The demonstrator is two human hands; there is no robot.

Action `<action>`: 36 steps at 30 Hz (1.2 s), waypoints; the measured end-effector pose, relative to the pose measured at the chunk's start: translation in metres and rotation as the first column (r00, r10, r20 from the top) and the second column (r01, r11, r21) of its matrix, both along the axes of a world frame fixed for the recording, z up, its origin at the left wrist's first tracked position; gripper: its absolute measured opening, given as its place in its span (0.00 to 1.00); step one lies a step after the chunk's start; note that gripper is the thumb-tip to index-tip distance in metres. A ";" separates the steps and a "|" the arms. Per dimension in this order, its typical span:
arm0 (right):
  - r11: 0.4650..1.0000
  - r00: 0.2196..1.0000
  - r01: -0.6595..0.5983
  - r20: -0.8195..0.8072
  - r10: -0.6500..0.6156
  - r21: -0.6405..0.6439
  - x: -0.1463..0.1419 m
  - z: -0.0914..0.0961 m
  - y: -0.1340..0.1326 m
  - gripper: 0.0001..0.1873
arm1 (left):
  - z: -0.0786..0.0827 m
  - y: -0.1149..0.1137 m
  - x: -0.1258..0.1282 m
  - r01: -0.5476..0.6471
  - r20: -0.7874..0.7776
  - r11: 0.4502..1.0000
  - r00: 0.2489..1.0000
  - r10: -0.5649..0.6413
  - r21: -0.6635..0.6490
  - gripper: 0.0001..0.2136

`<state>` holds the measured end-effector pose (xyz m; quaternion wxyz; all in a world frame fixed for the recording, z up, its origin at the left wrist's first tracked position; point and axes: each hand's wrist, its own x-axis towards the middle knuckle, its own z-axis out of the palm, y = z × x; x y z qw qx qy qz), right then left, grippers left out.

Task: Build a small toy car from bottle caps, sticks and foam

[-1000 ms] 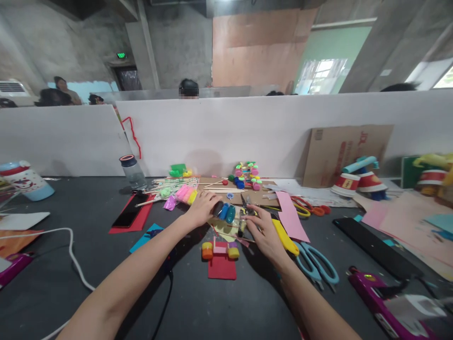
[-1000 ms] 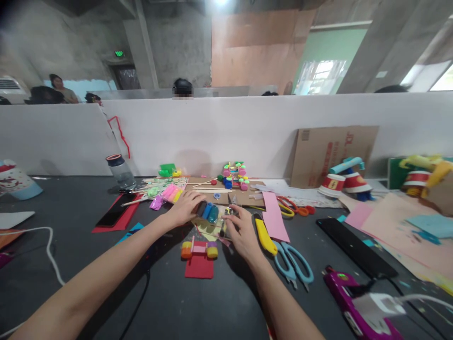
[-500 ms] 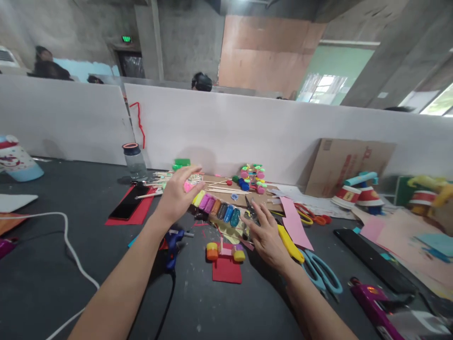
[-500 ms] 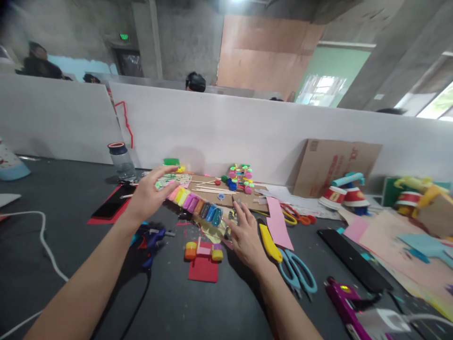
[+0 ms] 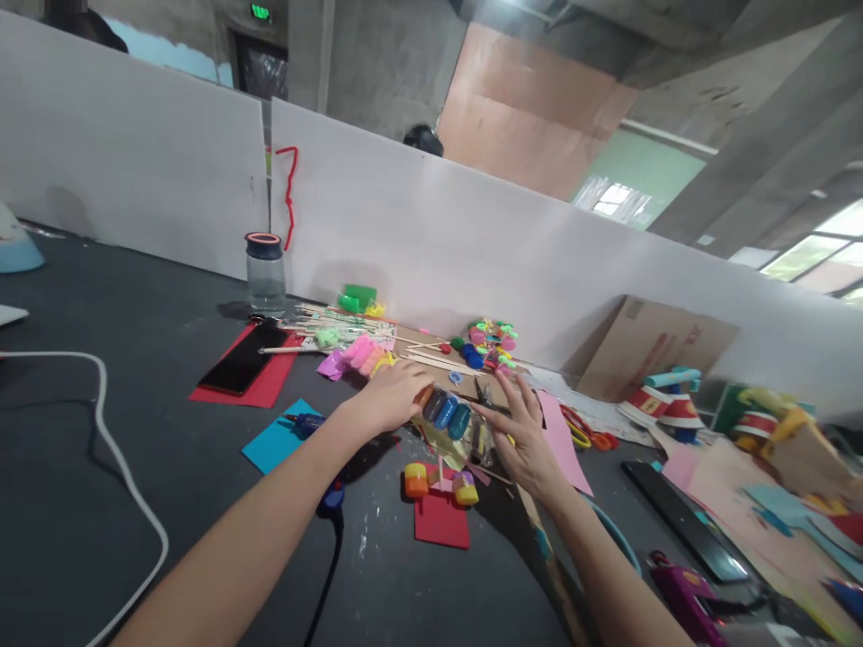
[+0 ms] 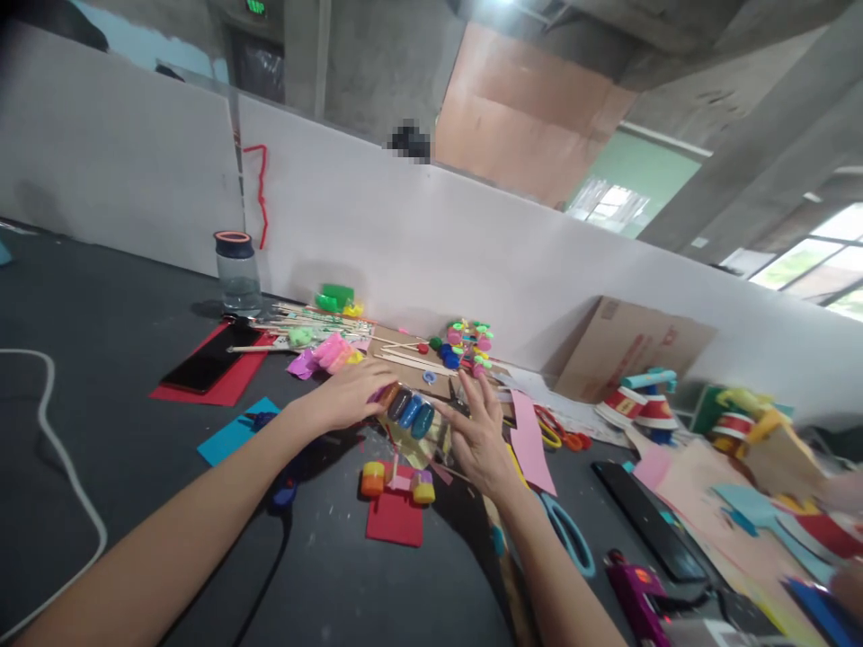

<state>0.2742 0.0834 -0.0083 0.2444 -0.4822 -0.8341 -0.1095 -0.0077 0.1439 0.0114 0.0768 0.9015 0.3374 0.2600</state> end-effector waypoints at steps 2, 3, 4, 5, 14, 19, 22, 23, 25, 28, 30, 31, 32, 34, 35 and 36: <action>1.000 1.000 0.003 -0.013 -0.003 -0.002 -0.004 0.001 0.002 0.17 | -0.004 0.001 0.002 0.010 -0.014 1.000 1.000 -0.010 -0.001 0.16; 1.000 1.000 0.009 -0.023 -0.009 0.002 -0.005 0.000 0.003 0.15 | -0.004 0.001 0.002 0.012 -0.017 1.000 1.000 -0.012 -0.001 0.16; 1.000 0.999 0.018 -0.035 -0.017 0.009 -0.005 0.000 0.003 0.14 | -0.005 0.002 0.002 0.012 -0.020 1.000 1.000 -0.012 0.000 0.16; 0.999 0.999 0.026 -0.048 -0.025 0.019 -0.004 0.000 0.003 0.13 | -0.005 0.002 0.001 0.011 -0.023 1.000 1.000 -0.011 0.001 0.16; 0.994 0.991 -0.101 -0.096 0.098 -0.030 0.022 -0.014 0.005 0.18 | -0.006 0.000 0.009 -0.016 -0.127 1.000 0.992 0.017 0.011 0.15; 0.982 0.981 -0.187 -0.051 0.186 -0.020 0.025 -0.020 0.022 0.19 | -0.008 -0.001 0.010 -0.052 -0.150 0.998 0.987 0.056 0.028 0.15; 0.981 0.981 -0.194 -0.001 0.194 -0.002 0.022 -0.021 0.028 0.19 | -0.010 -0.002 0.011 -0.056 -0.152 0.998 0.987 0.061 0.036 0.15; 0.981 0.980 -0.196 0.016 0.196 0.005 0.021 -0.021 0.029 0.19 | -0.010 -0.002 0.011 -0.057 -0.151 0.998 0.987 0.062 0.036 0.15; 0.979 0.978 -0.205 0.053 0.204 0.021 0.020 -0.020 0.031 0.19 | -0.012 -0.002 0.011 -0.061 -0.151 0.998 0.986 0.066 0.034 0.14; 0.974 0.969 -0.224 0.116 0.218 0.044 0.020 -0.018 0.033 0.19 | -0.013 -0.001 0.013 -0.071 -0.155 0.997 0.985 0.075 0.031 0.15; 0.972 0.963 -0.229 0.155 0.218 0.053 0.020 -0.017 0.035 0.20 | -0.014 -0.002 0.013 -0.073 -0.156 0.997 0.985 0.077 0.029 0.16; 0.972 0.961 -0.228 0.173 0.216 0.054 0.020 -0.016 0.036 0.20 | -0.014 -0.002 0.013 -0.073 -0.155 0.997 0.985 0.076 0.028 0.16; 0.972 0.958 -0.228 0.188 0.215 0.054 0.020 -0.016 0.037 0.20 | -0.014 -0.002 0.013 -0.072 -0.152 0.997 0.985 0.075 0.027 0.16; 0.972 0.953 -0.231 0.210 0.216 0.049 0.021 -0.016 0.037 0.19 | -0.013 -0.003 0.012 -0.066 -0.147 0.998 0.987 0.068 0.023 0.16; 0.971 0.951 -0.234 0.218 0.219 0.047 0.021 -0.016 0.037 0.19 | -0.013 -0.003 0.012 -0.061 -0.145 0.998 0.987 0.064 0.020 0.15; 0.970 0.949 -0.237 0.222 0.222 0.045 0.022 -0.016 0.037 0.19 | -0.012 -0.004 0.012 -0.057 -0.143 0.998 0.988 0.059 0.017 0.15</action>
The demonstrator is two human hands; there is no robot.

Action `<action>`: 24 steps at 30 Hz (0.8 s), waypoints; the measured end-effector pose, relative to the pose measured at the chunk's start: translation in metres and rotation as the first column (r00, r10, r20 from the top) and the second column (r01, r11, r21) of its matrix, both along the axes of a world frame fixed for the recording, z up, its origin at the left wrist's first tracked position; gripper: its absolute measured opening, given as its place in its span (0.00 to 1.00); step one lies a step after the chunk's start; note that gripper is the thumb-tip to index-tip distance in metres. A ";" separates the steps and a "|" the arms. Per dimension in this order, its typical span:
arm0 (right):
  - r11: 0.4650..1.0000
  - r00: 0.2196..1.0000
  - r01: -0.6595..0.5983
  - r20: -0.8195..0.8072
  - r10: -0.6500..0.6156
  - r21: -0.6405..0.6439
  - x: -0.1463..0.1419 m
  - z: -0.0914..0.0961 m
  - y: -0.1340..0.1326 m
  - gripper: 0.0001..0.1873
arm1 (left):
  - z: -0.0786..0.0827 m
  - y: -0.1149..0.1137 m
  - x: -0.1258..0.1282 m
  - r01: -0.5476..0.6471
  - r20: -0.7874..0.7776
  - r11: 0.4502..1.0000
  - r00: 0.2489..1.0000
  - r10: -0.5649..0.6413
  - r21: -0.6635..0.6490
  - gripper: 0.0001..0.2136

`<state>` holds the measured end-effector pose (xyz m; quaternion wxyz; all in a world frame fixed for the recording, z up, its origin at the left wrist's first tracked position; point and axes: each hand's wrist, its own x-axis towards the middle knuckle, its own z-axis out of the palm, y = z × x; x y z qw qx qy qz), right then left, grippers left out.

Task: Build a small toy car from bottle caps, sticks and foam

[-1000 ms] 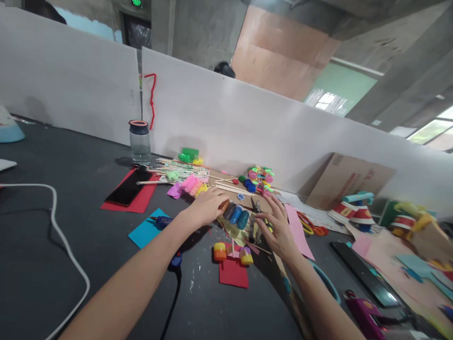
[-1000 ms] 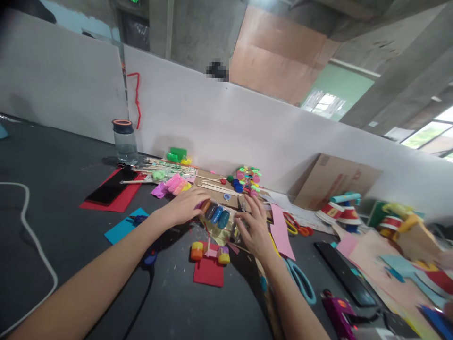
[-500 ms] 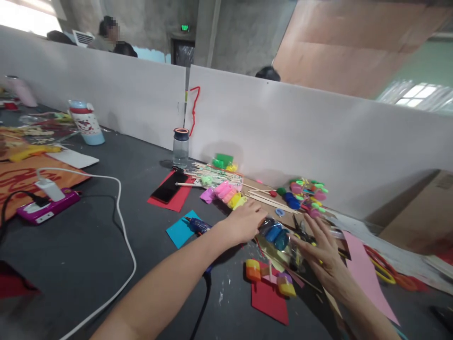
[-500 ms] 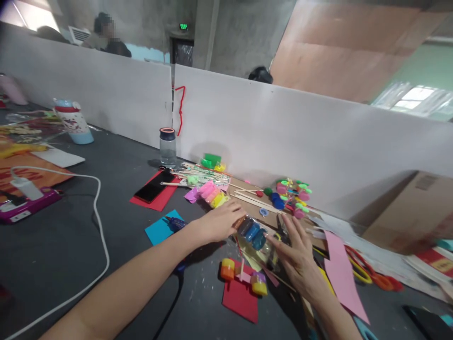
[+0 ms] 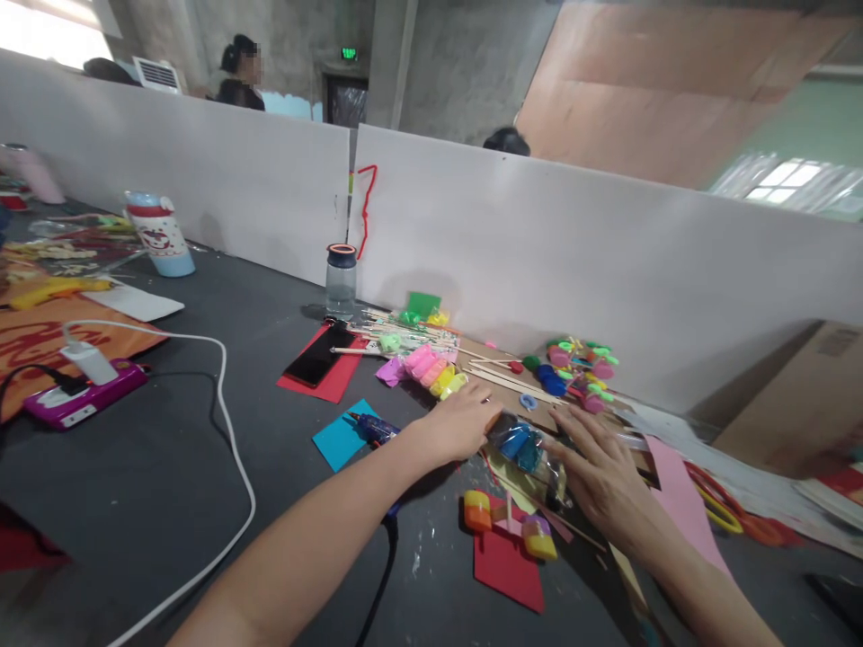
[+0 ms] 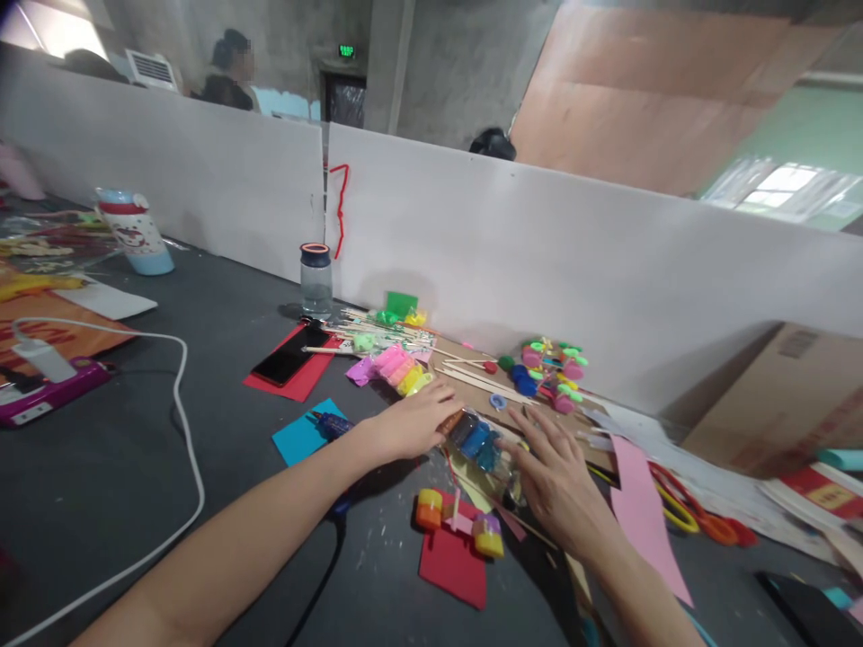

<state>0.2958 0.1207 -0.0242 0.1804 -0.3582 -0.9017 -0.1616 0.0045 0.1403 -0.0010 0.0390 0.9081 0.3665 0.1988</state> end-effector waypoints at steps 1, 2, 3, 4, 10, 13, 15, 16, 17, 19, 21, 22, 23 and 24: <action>1.000 1.000 -0.003 0.003 0.003 0.000 0.000 0.000 0.000 0.20 | 0.000 0.000 0.000 0.004 0.002 1.000 1.000 -0.004 -0.004 0.15; 1.000 1.000 -0.007 0.003 0.007 -0.001 0.001 -0.001 0.000 0.20 | 0.000 0.000 0.000 0.007 0.005 1.000 1.000 -0.007 -0.009 0.15; 1.000 1.000 -0.011 0.001 0.011 -0.001 0.001 -0.001 0.000 0.20 | 0.001 0.000 0.000 0.010 0.007 1.000 1.000 -0.010 -0.015 0.15; 1.000 1.000 -0.014 -0.005 0.014 0.000 0.001 -0.001 0.000 0.20 | 0.001 0.000 0.000 0.012 0.010 1.000 1.000 -0.012 -0.021 0.15; 0.999 0.996 0.026 -0.081 -0.025 0.022 0.000 0.000 -0.009 0.17 | 0.007 0.000 -0.004 0.017 0.039 0.998 0.999 -0.015 -0.059 0.16; 0.994 0.984 0.097 -0.158 -0.088 0.050 -0.001 0.000 -0.019 0.16 | 0.011 0.001 -0.008 0.027 0.061 0.996 0.998 -0.022 -0.083 0.16; 0.988 0.974 0.143 -0.183 -0.132 0.053 -0.001 -0.003 -0.025 0.21 | 0.013 0.001 -0.009 0.022 0.083 0.995 0.996 -0.014 -0.098 0.16; 0.986 0.973 0.160 -0.179 -0.148 0.052 -0.001 -0.004 -0.027 0.24 | 0.013 0.001 -0.010 0.014 0.096 0.995 0.995 -0.004 -0.103 0.16; 0.984 0.973 0.171 -0.167 -0.160 0.053 -0.002 -0.006 -0.028 0.27 | 0.014 0.001 -0.011 0.001 0.110 0.994 0.994 0.011 -0.107 0.16; 0.981 0.977 0.181 -0.127 -0.172 0.065 -0.004 -0.009 -0.030 0.31 | 0.016 0.004 -0.013 -0.041 0.142 0.993 0.988 0.056 -0.107 0.17; 0.979 0.980 0.189 -0.083 -0.183 0.079 -0.008 -0.011 -0.030 0.34 | 0.019 0.008 -0.020 -0.108 0.176 0.989 0.976 0.125 -0.104 0.17; 0.978 0.980 0.192 -0.065 -0.187 0.085 -0.010 -0.012 -0.031 0.34 | 0.020 0.012 -0.025 -0.151 0.195 0.983 0.966 0.169 -0.102 0.17; 0.977 0.980 0.195 -0.050 -0.191 0.090 -0.013 -0.012 -0.031 0.34 | 0.021 0.015 -0.031 -0.199 0.214 0.975 0.953 0.216 -0.102 0.16; 0.975 0.980 0.198 -0.038 -0.195 0.096 -0.016 -0.011 -0.031 0.34 | 0.021 0.019 -0.038 -0.247 0.233 0.964 0.936 0.265 -0.102 0.17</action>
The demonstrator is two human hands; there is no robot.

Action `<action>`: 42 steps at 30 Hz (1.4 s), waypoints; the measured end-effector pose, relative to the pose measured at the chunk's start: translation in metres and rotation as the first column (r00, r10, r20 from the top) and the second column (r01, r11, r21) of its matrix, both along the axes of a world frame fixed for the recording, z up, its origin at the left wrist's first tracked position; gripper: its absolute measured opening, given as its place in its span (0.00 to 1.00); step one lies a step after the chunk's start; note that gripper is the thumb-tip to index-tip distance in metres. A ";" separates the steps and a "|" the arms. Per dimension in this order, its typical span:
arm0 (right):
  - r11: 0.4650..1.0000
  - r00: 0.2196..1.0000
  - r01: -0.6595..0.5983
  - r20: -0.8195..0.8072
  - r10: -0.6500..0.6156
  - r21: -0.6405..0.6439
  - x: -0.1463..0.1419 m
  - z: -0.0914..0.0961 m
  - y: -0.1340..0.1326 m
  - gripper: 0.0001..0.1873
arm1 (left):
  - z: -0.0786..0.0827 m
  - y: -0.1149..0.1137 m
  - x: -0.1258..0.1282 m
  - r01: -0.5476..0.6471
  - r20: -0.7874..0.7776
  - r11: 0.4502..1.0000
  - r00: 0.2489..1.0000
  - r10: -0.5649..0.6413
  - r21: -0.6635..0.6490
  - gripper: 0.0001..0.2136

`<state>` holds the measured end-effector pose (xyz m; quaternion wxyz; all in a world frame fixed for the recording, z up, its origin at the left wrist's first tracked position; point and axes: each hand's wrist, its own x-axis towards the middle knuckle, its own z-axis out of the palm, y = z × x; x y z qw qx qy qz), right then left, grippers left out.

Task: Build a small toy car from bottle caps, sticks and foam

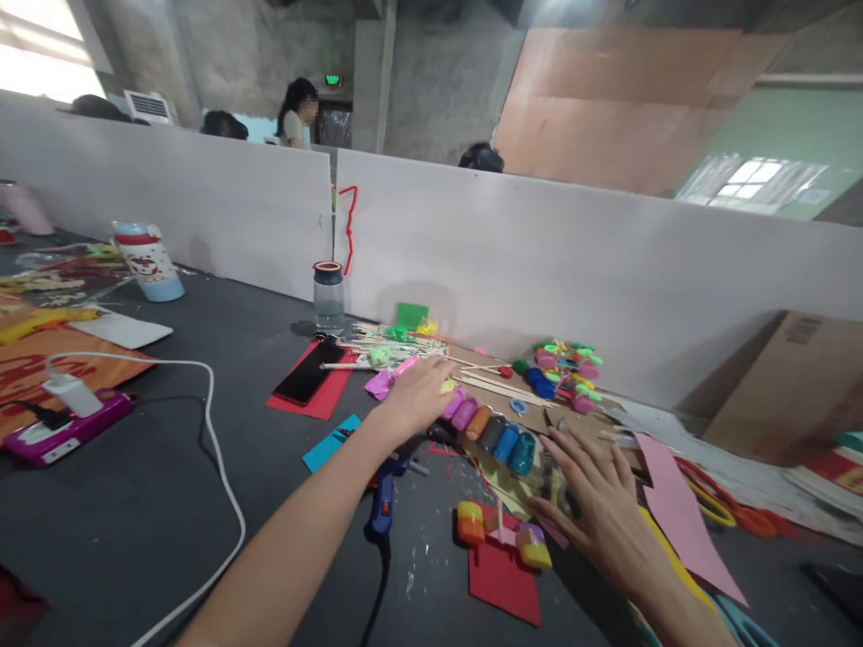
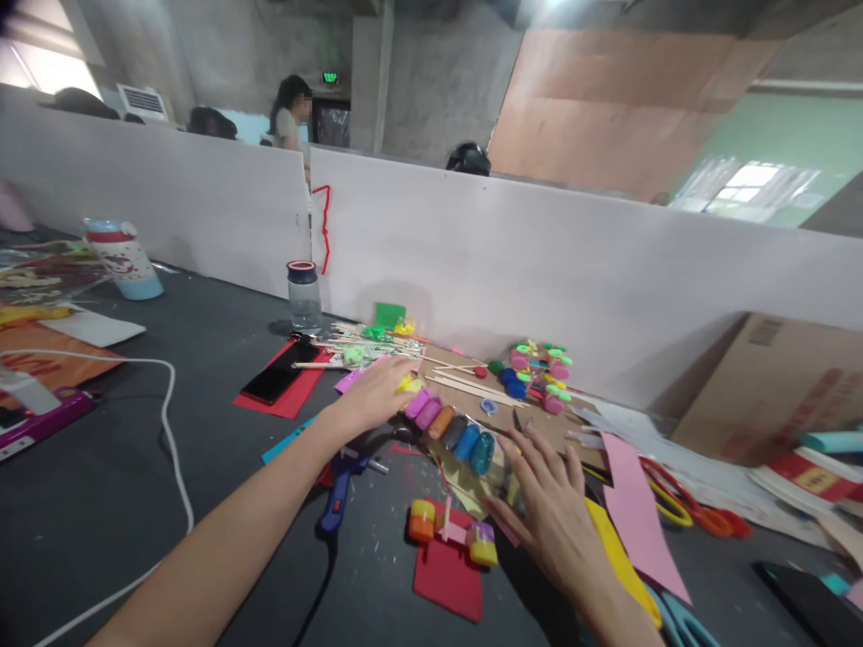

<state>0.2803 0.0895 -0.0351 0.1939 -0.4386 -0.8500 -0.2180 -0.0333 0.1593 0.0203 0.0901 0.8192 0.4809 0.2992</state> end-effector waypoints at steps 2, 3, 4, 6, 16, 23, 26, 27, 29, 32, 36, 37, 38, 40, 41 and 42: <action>1.000 1.000 0.009 0.016 -0.009 0.011 -0.006 0.003 0.001 0.32 | -0.001 0.008 -0.015 -0.118 0.044 0.993 0.992 0.118 0.002 0.17; 1.000 1.000 0.014 0.022 -0.015 0.015 -0.009 0.006 0.003 0.31 | -0.003 0.011 -0.023 -0.174 0.072 0.985 0.982 0.174 0.000 0.17; 1.000 0.999 0.019 0.027 -0.020 0.017 -0.012 0.008 0.005 0.30 | -0.004 0.014 -0.030 -0.226 0.104 0.974 0.969 0.225 -0.002 0.17; 1.000 0.999 0.023 0.042 -0.023 0.007 -0.021 0.014 0.012 0.30 | -0.007 0.020 -0.042 -0.313 0.189 0.950 0.932 0.308 -0.005 0.17; 0.982 0.995 0.021 0.100 -0.002 -0.186 -0.082 0.020 0.053 0.29 | 0.029 0.021 -0.068 -0.439 0.780 0.896 0.582 0.230 0.063 0.13; 0.965 0.995 -0.034 0.080 0.057 -0.261 -0.073 0.056 0.093 0.28 | 0.055 0.000 -0.069 -0.399 0.931 0.913 0.358 0.073 0.082 0.07; 0.955 0.995 -0.056 0.064 0.078 -0.292 -0.077 0.071 0.129 0.26 | 0.064 -0.008 -0.071 -0.399 0.951 0.913 0.306 0.041 0.089 0.06; 0.949 0.995 -0.067 0.053 0.088 -0.308 -0.080 0.074 0.142 0.24 | 0.067 -0.010 -0.072 -0.403 0.956 0.911 0.291 0.035 0.089 0.06; 0.932 0.994 -0.091 0.026 0.107 -0.350 -0.090 0.075 0.165 0.22 | 0.071 -0.013 -0.074 -0.413 0.964 0.907 0.264 0.025 0.089 0.06; 0.901 0.991 -0.127 -0.020 0.130 -0.415 -0.111 0.069 0.192 0.21 | 0.074 -0.016 -0.076 -0.416 0.972 0.905 0.233 0.009 0.091 0.06; 0.839 0.988 -0.155 -0.063 0.144 -0.521 -0.142 0.064 0.220 0.20 | 0.076 -0.018 -0.074 -0.401 0.977 0.912 0.212 -0.005 0.091 0.05; 0.821 0.988 -0.156 -0.074 0.138 -0.549 -0.151 0.065 0.227 0.19 | 0.076 -0.019 -0.073 -0.400 0.978 0.912 0.210 -0.006 0.091 0.05; 0.806 0.988 -0.153 -0.086 0.127 -0.572 -0.159 0.066 0.235 0.19 | 0.076 -0.020 -0.072 -0.401 0.978 0.911 0.209 -0.007 0.092 0.05; 0.786 0.990 -0.138 -0.113 0.088 -0.603 -0.178 0.069 0.251 0.18 | 0.077 -0.022 -0.069 -0.402 0.977 0.911 0.214 -0.010 0.097 0.05; 0.777 0.990 -0.126 -0.121 0.065 -0.616 -0.188 0.070 0.258 0.18 | 0.077 -0.023 -0.068 -0.402 0.975 0.910 0.220 -0.015 0.105 0.05; 0.767 0.991 -0.111 -0.125 0.040 -0.632 -0.199 0.071 0.265 0.19 | 0.078 -0.023 -0.066 -0.402 0.973 0.908 0.228 -0.023 0.115 0.05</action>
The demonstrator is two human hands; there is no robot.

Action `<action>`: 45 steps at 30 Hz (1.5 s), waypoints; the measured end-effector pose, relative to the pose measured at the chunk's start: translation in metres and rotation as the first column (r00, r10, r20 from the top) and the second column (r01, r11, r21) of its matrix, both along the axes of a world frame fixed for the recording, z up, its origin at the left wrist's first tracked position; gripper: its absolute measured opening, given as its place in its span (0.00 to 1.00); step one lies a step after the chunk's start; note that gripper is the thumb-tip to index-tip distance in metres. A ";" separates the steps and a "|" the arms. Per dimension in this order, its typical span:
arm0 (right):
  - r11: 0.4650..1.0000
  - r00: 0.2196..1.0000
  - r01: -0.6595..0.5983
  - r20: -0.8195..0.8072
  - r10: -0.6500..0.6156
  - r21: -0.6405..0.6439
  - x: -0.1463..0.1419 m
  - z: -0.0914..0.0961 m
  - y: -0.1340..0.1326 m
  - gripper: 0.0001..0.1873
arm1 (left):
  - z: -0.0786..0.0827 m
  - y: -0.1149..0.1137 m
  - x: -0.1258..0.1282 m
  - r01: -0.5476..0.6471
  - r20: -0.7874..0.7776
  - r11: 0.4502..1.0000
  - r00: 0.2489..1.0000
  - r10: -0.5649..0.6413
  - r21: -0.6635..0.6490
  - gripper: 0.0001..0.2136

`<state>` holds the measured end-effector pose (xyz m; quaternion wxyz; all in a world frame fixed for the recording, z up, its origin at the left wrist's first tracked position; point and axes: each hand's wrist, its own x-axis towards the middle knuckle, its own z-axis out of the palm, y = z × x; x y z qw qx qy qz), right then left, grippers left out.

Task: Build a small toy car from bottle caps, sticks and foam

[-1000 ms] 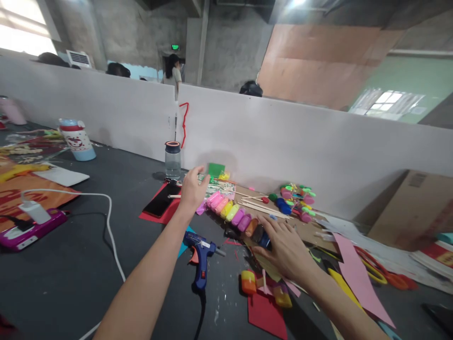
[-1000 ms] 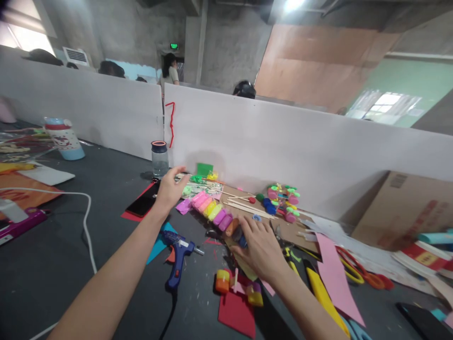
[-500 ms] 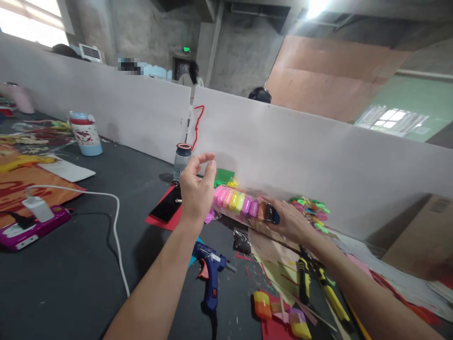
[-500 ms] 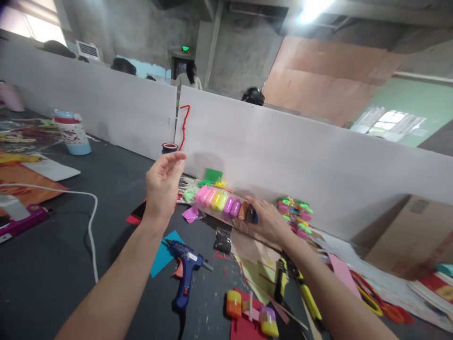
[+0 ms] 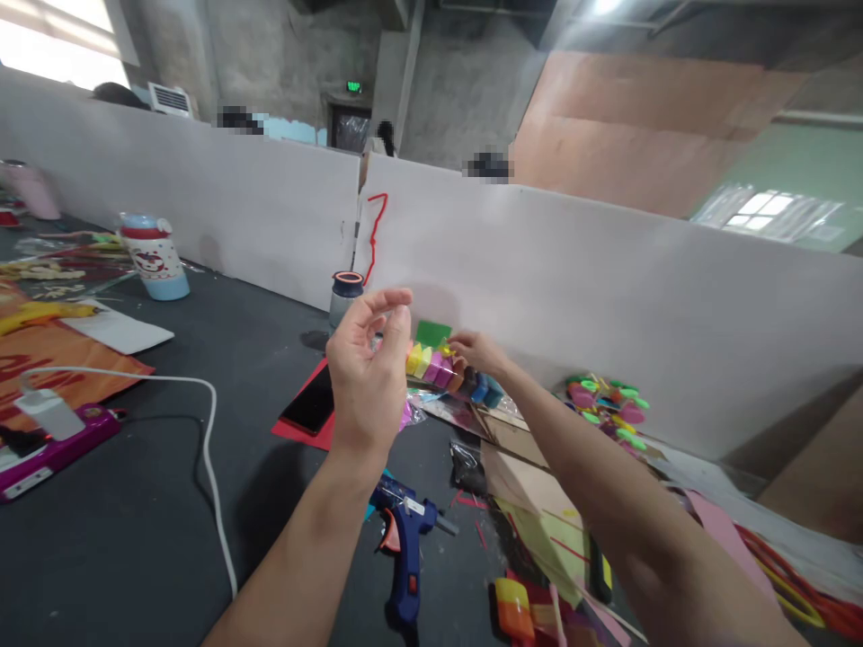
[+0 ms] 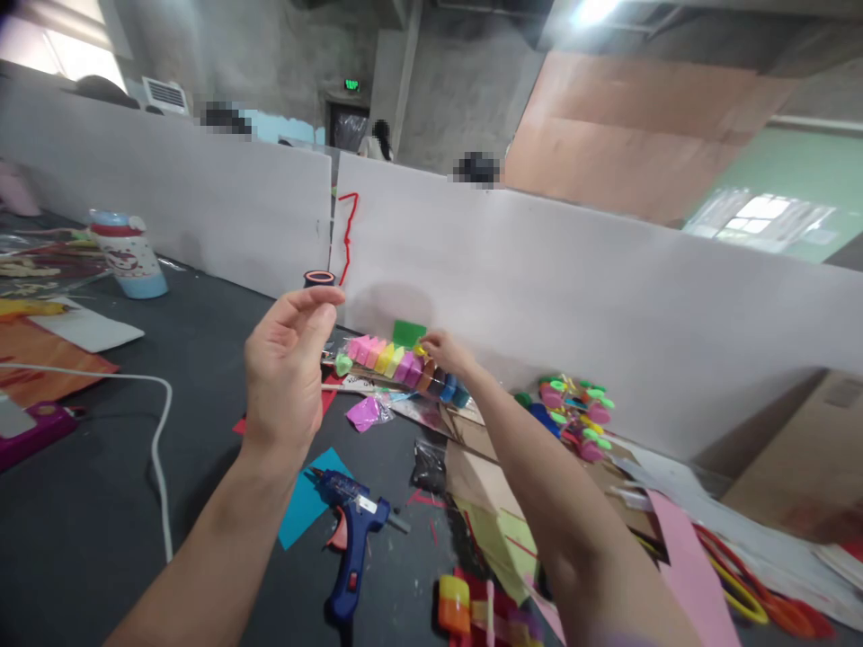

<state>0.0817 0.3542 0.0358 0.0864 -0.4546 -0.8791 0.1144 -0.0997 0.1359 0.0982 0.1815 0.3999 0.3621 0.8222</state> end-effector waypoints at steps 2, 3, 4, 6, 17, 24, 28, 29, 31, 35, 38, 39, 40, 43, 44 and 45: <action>0.999 1.000 0.032 -0.001 -0.032 -0.044 -0.021 0.001 0.009 0.18 | 0.001 -0.001 0.003 -0.001 -0.014 1.000 1.000 0.001 0.021 0.05; 0.997 0.999 0.044 0.000 -0.044 -0.066 -0.030 0.001 0.011 0.18 | 0.001 -0.002 0.005 0.000 -0.019 0.999 1.000 0.001 0.035 0.04; 0.995 0.998 0.058 0.002 -0.058 -0.081 -0.039 0.001 0.012 0.19 | 0.002 -0.003 0.007 0.002 -0.019 0.999 1.000 -0.002 0.045 0.05; 0.992 0.996 0.086 -0.001 -0.087 -0.089 -0.054 0.000 0.013 0.18 | 0.002 -0.004 0.010 0.004 -0.016 0.998 1.000 -0.003 0.063 0.05; 0.974 0.983 0.180 0.000 -0.182 -0.135 -0.078 -0.009 0.027 0.20 | -0.001 -0.005 0.022 0.009 -0.002 1.000 1.000 -0.009 0.023 0.06; 0.973 0.970 0.207 -0.107 -0.218 -0.107 -0.063 -0.008 0.018 0.21 | 0.000 -0.008 0.020 0.050 0.013 0.999 0.999 -0.050 0.008 0.06; 0.969 0.936 0.238 -0.249 -0.247 -0.069 -0.049 0.004 0.008 0.20 | 0.000 -0.008 0.018 0.065 0.015 0.998 0.998 -0.066 0.013 0.04; 0.967 0.924 0.243 -0.287 -0.253 -0.069 -0.046 0.007 0.004 0.20 | 0.000 -0.006 0.017 0.065 0.025 0.998 0.998 -0.066 0.016 0.04; 0.968 0.898 0.234 -0.362 -0.250 -0.090 -0.040 0.014 -0.009 0.20 | -0.003 -0.001 0.015 0.049 0.049 0.999 0.998 -0.050 0.014 0.06; 0.977 0.843 0.118 -0.501 -0.194 -0.179 -0.024 0.025 -0.057 0.18 | -0.014 0.014 0.010 0.096 0.081 0.988 0.993 -0.086 -0.119 0.16; 0.979 0.775 -0.024 -0.622 -0.110 -0.203 -0.007 0.037 -0.110 0.16 | -0.018 0.018 0.009 0.217 0.022 0.949 0.976 -0.218 -0.228 0.17; 0.978 0.746 -0.069 -0.662 -0.080 -0.197 -0.001 0.043 -0.128 0.15 | -0.017 0.016 0.010 0.277 -0.010 0.925 0.957 -0.290 -0.260 0.16; 0.977 0.713 -0.106 -0.699 -0.057 -0.187 0.006 0.048 -0.146 0.15 | -0.015 0.013 0.012 0.342 -0.041 0.895 0.929 -0.368 -0.287 0.16; 0.977 0.621 -0.151 -0.784 -0.024 -0.149 0.026 0.063 -0.196 0.17 | -0.004 -0.004 0.022 0.523 -0.120 0.783 0.801 -0.587 -0.338 0.13; 0.980 0.596 -0.141 -0.803 -0.031 -0.142 0.032 0.066 -0.210 0.17 | 0.000 -0.011 0.026 0.559 -0.139 0.754 0.764 -0.630 -0.345 0.11; 0.982 0.575 -0.130 -0.817 -0.039 -0.139 0.037 0.068 -0.223 0.17 | 0.003 -0.017 0.030 0.583 -0.153 0.734 0.737 -0.658 -0.349 0.10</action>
